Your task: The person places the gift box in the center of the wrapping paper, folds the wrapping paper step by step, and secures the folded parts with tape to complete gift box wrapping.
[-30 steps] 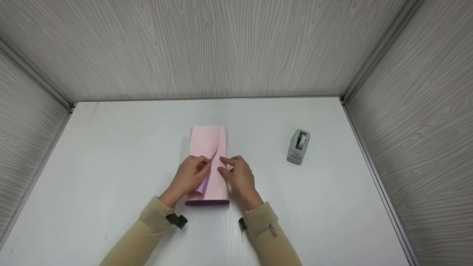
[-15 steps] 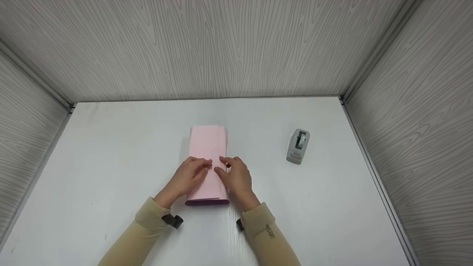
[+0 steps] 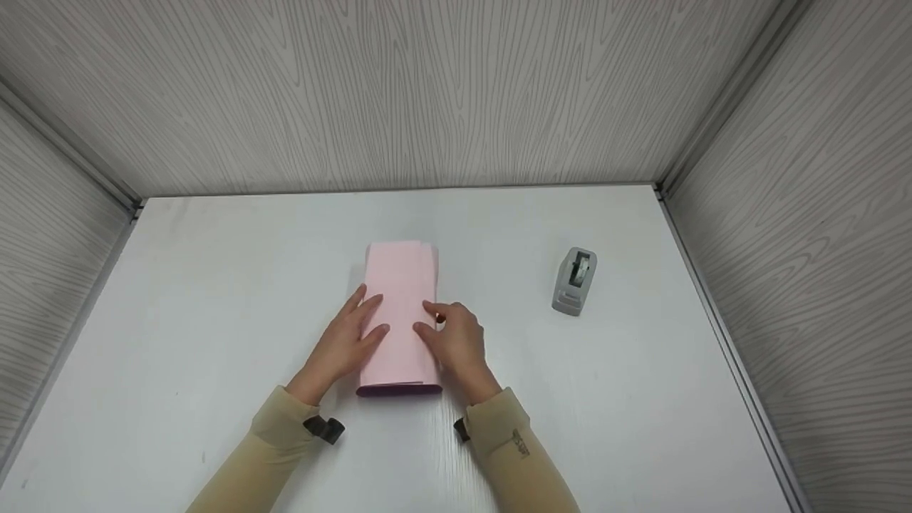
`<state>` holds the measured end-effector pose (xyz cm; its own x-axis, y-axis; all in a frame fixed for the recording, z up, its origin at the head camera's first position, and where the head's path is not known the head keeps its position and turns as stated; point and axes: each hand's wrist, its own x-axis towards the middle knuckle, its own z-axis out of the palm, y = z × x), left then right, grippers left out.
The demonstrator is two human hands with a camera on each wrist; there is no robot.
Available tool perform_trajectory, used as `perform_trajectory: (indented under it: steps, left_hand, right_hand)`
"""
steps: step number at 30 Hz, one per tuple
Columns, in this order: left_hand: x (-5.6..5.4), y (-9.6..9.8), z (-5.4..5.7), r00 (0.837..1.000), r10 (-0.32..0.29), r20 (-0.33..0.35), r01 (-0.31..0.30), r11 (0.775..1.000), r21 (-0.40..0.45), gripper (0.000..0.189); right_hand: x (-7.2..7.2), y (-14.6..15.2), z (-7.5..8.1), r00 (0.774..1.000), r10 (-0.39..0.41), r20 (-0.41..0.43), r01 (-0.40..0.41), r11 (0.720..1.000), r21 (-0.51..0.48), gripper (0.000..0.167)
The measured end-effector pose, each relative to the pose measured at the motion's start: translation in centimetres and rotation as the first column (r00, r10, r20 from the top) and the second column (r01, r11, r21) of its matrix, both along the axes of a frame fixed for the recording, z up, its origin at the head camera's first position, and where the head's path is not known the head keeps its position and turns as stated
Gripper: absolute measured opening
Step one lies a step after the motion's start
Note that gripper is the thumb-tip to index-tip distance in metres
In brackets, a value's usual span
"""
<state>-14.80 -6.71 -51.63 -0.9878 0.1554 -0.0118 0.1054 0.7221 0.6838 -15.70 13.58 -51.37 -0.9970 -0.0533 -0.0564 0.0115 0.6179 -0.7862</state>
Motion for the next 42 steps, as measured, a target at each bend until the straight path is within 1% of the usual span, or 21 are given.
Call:
perform_trajectory:
  steps: [2, 4, 7, 10, 12, 19, 23, 27, 31, 36, 38, 42]
  left_hand:
    - [0.1, -0.1, 0.1, 0.998, -0.016, 0.055, 0.015, 1.000, 0.004, 0.058]
    - [0.0, -0.1, 0.1, 0.997, -0.032, 0.068, 0.032, 0.999, -0.001, 0.059]
    - [0.0, -0.2, 0.2, 0.996, -0.083, 0.040, 0.084, 0.996, -0.029, 0.056]
    - [-0.1, -0.2, 0.1, 0.989, -0.149, 0.007, 0.149, 0.987, -0.056, 0.052]
    - [-0.1, -0.2, 0.1, 0.984, -0.179, -0.007, 0.179, 0.982, -0.067, 0.050]
    - [-0.2, -0.4, 0.2, 0.977, -0.211, 0.015, 0.212, 0.975, -0.070, 0.049]
    - [-0.2, -0.6, 0.4, 0.967, -0.254, 0.012, 0.254, 0.964, -0.076, 0.049]
    - [-0.2, -0.7, 0.6, 0.959, -0.284, 0.008, 0.284, 0.955, -0.090, 0.052]
    - [-0.3, -0.8, 0.7, 0.956, -0.293, 0.033, 0.295, 0.950, -0.107, 0.056]
    - [-0.2, -0.9, 0.6, 0.952, -0.297, 0.070, 0.303, 0.947, -0.106, 0.070]
    - [-0.2, -1.0, 0.5, 0.951, -0.301, 0.068, 0.307, 0.946, -0.104, 0.074]
    - [-0.1, -1.0, 0.2, 0.951, -0.304, 0.051, 0.308, 0.946, -0.105, 0.074]
  right_hand:
    - [0.0, 0.0, 0.1, 1.000, -0.004, 0.009, 0.004, 1.000, -0.001, 0.041]
    - [0.0, 0.0, 0.1, 1.000, -0.004, 0.017, 0.004, 1.000, 0.004, 0.041]
    - [0.0, 0.0, 0.2, 0.999, -0.005, 0.034, 0.005, 1.000, 0.005, 0.042]
    - [0.0, 0.0, 0.3, 0.999, -0.009, 0.050, 0.009, 1.000, 0.001, 0.042]
    - [-0.1, 0.0, 0.3, 0.998, -0.014, 0.060, 0.014, 1.000, -0.001, 0.042]
    - [-0.2, 0.0, 0.2, 0.996, -0.022, 0.091, 0.022, 1.000, 0.002, 0.042]
    - [-0.2, 0.0, 0.1, 0.996, -0.020, 0.086, 0.020, 1.000, 0.009, 0.042]
    - [-0.2, 0.1, 0.0, 0.997, -0.019, 0.080, 0.018, 1.000, 0.009, 0.042]
    - [-0.2, 0.1, -0.1, 0.997, -0.014, 0.079, 0.013, 1.000, 0.012, 0.042]
    - [-0.3, 0.1, -0.1, 0.997, -0.008, 0.077, 0.007, 1.000, 0.020, 0.042]
    - [-0.4, 0.1, -0.1, 0.997, -0.012, 0.081, 0.010, 1.000, 0.024, 0.042]
    - [-0.4, 0.1, -0.2, 0.997, -0.013, 0.081, 0.011, 1.000, 0.024, 0.042]
